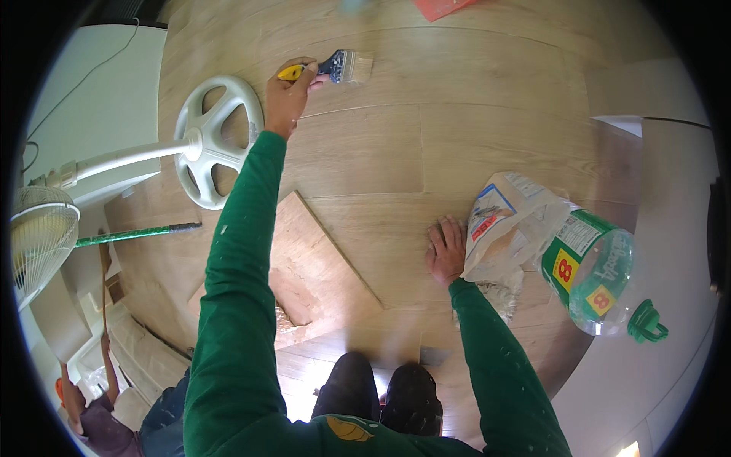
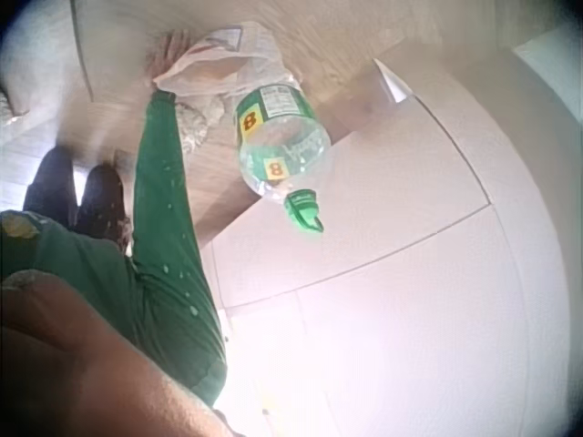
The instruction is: The person applies a patching compound to gaps in a wood-plank floor using a scraper, then smooths and blends the patch with a brush. They move a fan aside, prepare additional patching material on a board, and continue brushing the compound into the seams.
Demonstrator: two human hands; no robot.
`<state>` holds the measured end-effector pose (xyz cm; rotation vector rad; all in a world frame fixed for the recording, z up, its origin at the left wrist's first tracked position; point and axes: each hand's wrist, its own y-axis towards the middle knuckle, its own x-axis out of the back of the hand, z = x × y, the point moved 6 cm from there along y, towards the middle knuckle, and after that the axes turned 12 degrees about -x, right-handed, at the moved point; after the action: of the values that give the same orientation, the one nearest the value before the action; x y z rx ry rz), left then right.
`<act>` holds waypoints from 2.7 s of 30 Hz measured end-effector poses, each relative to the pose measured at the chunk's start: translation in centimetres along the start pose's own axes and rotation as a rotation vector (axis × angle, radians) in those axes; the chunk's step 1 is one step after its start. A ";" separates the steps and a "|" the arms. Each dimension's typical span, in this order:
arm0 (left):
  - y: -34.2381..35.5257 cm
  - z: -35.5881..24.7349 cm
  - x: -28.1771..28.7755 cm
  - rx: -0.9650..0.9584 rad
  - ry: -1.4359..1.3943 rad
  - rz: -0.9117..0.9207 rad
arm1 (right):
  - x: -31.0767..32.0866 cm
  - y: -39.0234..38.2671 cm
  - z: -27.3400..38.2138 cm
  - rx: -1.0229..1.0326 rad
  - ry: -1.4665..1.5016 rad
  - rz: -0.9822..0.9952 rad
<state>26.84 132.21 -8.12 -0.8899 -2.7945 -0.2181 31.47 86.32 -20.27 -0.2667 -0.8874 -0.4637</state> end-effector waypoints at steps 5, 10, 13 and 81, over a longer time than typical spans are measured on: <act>-12.5 -0.4 -6.2 0.080 -0.083 0.481 | 0.7 -0.1 -0.4 -0.008 -0.047 -0.012; -4.7 2.9 1.7 0.050 0.099 0.265 | 0.1 0.1 0.6 -0.004 -0.036 0.011; -2.2 0.7 2.6 0.000 0.083 0.149 | 0.4 0.3 0.4 -0.019 -0.059 0.036; -17.9 0.2 -2.2 -0.367 0.812 0.277 | 0.9 0.1 1.5 0.023 -0.085 -0.009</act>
<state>18.11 116.56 -10.23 -0.9636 -1.8878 -0.8476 30.99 86.76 -18.60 -0.2628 -0.9763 -0.4531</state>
